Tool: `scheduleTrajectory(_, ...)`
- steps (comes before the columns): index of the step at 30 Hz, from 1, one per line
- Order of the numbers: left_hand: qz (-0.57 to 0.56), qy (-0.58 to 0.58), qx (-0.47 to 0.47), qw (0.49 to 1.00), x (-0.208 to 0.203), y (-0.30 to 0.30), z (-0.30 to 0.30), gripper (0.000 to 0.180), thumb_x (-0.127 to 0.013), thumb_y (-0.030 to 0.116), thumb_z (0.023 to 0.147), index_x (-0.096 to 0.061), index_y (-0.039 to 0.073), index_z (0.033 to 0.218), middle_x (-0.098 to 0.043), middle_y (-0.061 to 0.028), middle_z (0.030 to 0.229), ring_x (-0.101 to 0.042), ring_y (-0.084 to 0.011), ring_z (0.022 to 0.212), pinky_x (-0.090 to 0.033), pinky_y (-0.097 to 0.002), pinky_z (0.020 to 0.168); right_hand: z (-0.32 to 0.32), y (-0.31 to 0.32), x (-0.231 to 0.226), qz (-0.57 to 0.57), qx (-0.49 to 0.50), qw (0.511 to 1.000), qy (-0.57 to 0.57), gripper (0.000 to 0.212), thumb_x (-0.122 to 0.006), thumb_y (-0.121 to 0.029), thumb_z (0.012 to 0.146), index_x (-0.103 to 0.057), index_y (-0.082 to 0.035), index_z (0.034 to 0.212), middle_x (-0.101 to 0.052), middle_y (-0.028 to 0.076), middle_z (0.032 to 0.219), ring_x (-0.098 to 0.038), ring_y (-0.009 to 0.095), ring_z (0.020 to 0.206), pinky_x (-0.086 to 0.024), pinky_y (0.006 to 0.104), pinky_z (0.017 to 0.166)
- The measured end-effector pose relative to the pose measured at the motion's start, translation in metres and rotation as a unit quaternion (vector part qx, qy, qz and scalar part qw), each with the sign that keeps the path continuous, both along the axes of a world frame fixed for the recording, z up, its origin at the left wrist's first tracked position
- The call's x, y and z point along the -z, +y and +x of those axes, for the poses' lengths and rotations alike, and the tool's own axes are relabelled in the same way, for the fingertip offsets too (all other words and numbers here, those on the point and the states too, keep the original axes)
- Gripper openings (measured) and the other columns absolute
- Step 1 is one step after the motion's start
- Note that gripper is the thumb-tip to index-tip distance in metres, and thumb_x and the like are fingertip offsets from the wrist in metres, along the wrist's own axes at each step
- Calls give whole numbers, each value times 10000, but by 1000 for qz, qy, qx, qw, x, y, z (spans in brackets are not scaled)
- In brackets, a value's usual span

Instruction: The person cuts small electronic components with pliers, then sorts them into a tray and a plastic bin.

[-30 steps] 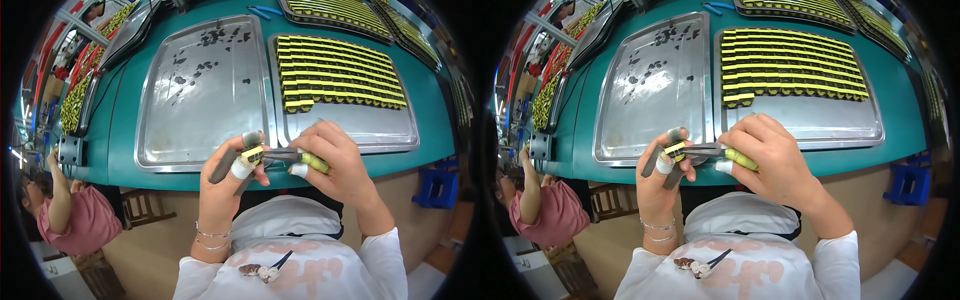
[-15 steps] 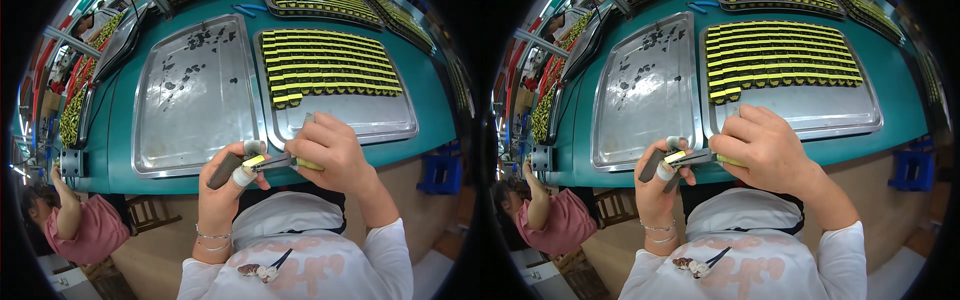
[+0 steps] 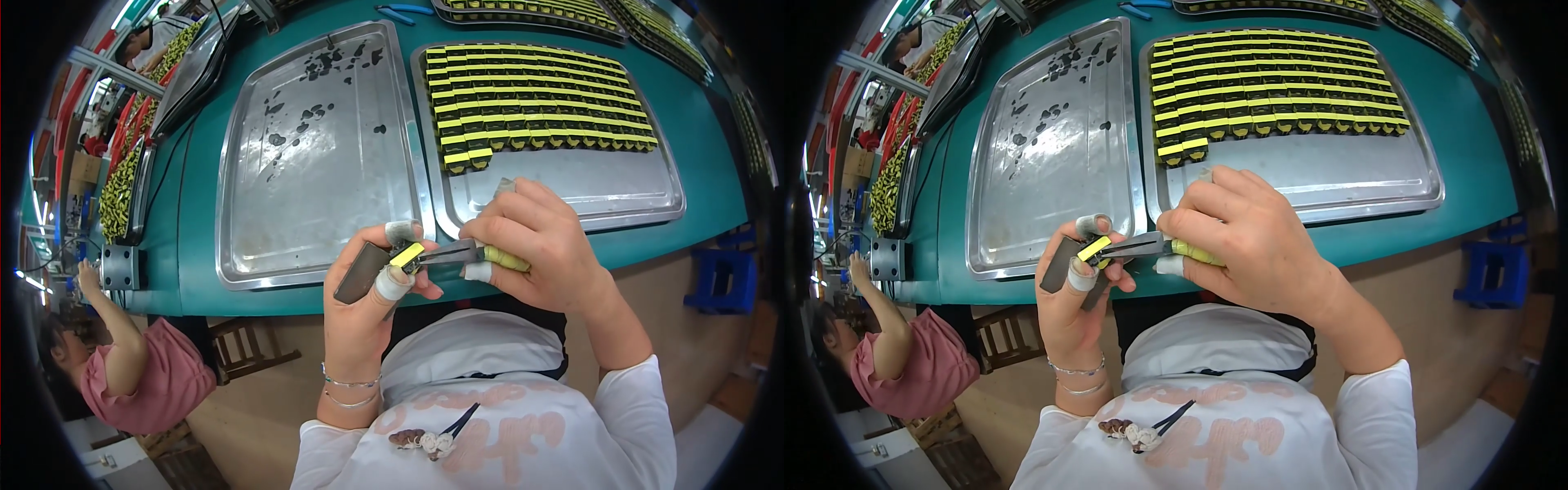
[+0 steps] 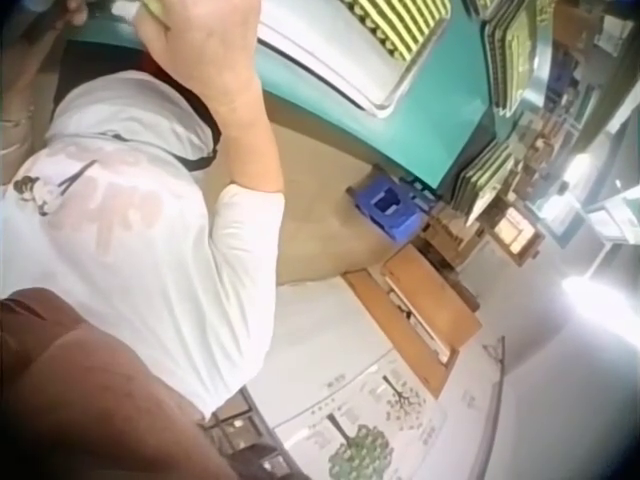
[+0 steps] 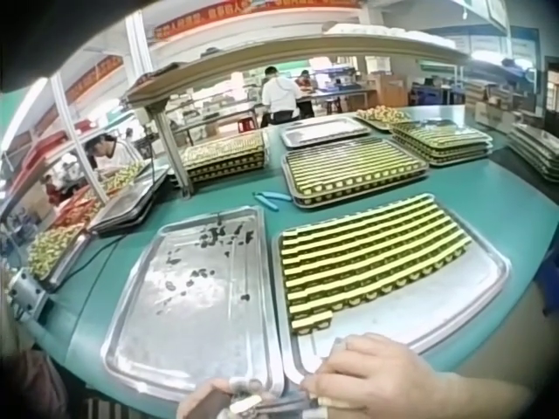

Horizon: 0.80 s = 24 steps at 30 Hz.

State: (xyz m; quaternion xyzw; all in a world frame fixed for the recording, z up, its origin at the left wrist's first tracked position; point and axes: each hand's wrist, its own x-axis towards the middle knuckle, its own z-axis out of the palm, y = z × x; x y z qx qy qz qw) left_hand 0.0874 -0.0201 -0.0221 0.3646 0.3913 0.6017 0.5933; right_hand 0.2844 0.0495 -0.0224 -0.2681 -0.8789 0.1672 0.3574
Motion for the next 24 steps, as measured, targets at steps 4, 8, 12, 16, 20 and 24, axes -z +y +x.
scheduleTrajectory(4, 5, 19, -33, 999, 1, -1, 3, 435, -723, 193, 807, -503, -56, 1088, -566, -161, 1040, -586, -147, 760, -570, -298, 632, 0, -4, -2, -10, 11, 1000, 5, 323, -738, -137, 576, -640, -58, 874, -564, 59, 780, -503, 248, 687, -411, 344, 617)
scheduleTrajectory(8, 30, 47, -64, 996, 0, -3, 9, 428, -739, 176, 791, -508, -41, 1078, -573, -150, 1026, -596, -144, 750, -572, -300, 642, -1, -8, 1, 5, 32, 999, -17, 287, -720, -107, 582, -626, -44, 845, -564, 67, 750, -505, 247, 656, -415, 343, 567)
scheduleTrajectory(12, 30, 71, -88, 993, -1, -4, 13, 425, -741, 156, 785, -509, -33, 1086, -576, -137, 1024, -602, -135, 740, -569, -293, 654, -5, -12, 3, 18, 54, 998, 4, 238, -682, -74, 577, -604, -68, 802, -500, 38, 671, -478, 224, 590, -413, 326, 514)
scheduleTrajectory(16, 26, 71, -111, 991, 0, -3, 14, 399, -728, 130, 795, -510, -30, 1089, -577, -133, 1029, -607, -133, 748, -568, -289, 667, -4, -11, 4, -6, 52, 999, 10, 235, -678, -66, 591, -608, -62, 815, -515, 48, 695, -485, 235, 611, -421, 341, 534)
scheduleTrajectory(20, 34, 67, -116, 990, 2, -3, 13, 388, -719, 114, 802, -509, -32, 1093, -579, -135, 1037, -612, -135, 755, -567, -290, 677, -2, -9, 5, -47, 41, 998, 26, 274, -742, -150, 655, -615, -17, 858, -567, 93, 762, -504, 269, 655, -407, 347, 575)
scheduleTrajectory(24, 40, 78, -110, 990, 5, -3, 12, 400, -728, 107, 796, -507, -35, 1098, -582, -140, 1046, -633, -150, 746, -563, -286, 678, -3, -10, 4, -55, 20, 998, 10, 275, -743, -140, 654, -617, -17, 865, -573, 90, 786, -509, 266, 676, -409, 350, 593)
